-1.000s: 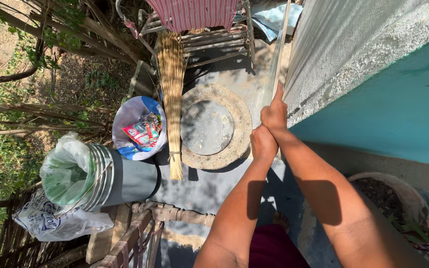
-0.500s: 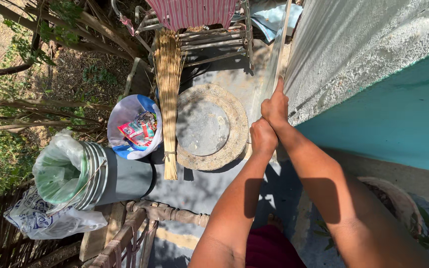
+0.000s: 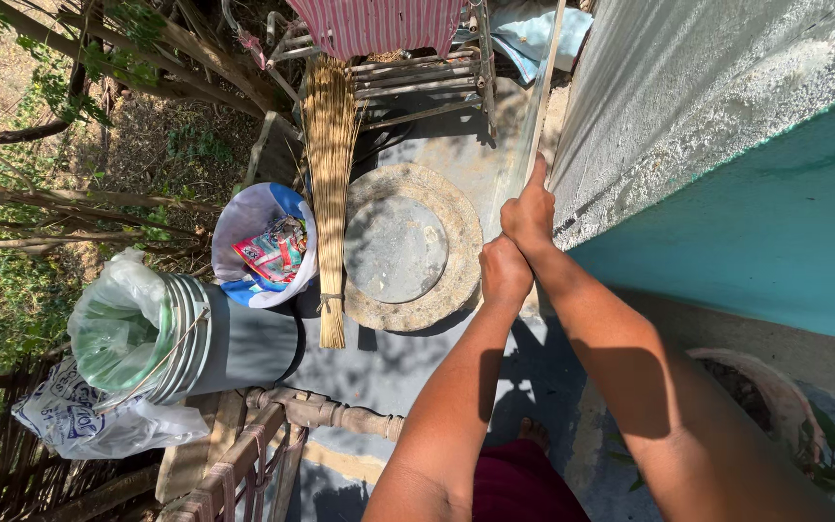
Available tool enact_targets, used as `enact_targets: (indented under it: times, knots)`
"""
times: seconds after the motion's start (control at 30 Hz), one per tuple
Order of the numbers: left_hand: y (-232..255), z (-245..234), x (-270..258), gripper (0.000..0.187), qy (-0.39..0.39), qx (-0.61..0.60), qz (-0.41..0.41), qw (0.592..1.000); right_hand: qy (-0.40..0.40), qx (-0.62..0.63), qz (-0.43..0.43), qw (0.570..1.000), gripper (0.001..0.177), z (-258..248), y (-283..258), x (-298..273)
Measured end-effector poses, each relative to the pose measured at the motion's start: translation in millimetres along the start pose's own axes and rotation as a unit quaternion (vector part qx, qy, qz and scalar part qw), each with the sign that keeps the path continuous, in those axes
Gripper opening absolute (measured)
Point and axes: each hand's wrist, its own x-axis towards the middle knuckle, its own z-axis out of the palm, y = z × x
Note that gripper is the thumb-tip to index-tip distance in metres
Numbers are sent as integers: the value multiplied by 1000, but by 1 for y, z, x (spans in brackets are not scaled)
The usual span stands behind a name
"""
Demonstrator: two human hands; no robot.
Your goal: The person carries a rectangular tile from an outdoor patio area into a bathroom. They place the tile on the floor near the toilet and then lift it to fit it into a gap between the wall and the floor.
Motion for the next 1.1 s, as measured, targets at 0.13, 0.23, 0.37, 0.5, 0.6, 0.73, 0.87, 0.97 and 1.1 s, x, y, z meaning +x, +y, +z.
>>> enact_targets:
  times: [0.13, 0.23, 0.37, 0.5, 0.6, 0.73, 0.87, 0.97, 1.1]
  knots:
    - [-12, -4, 3, 17, 7, -3, 44, 999, 8, 18, -5, 1000, 86, 5, -5, -2]
    - [-21, -3, 3, 16, 37, -25, 64, 997, 19, 19, -10, 1000, 85, 10, -6, -4]
    - [-31, -4, 6, 17, 40, -8, 64, 997, 25, 43, -46, 998, 82, 16, -9, -12]
    - [-42, -4, 1, 17, 60, -31, 36, 997, -7, 22, -46, 999, 84, 28, -13, -18]
    - [-46, 1, 3, 17, 79, -30, 8, 996, -32, 37, -84, 995, 83, 35, -16, -15]
    - [-42, 8, 10, 17, 93, -38, -4, 995, -65, -23, -75, 995, 83, 36, -20, -6]
    - [-37, 12, 14, 18, 72, -25, -3, 997, -64, -16, -76, 995, 82, 26, -20, -2]
    - [-33, 13, 11, 18, 75, -22, 37, 996, -52, 6, -49, 997, 83, 18, -21, 0]
    - [-27, 2, 8, 19, 56, -27, 51, 997, -5, 38, -39, 999, 84, 19, -12, 0]
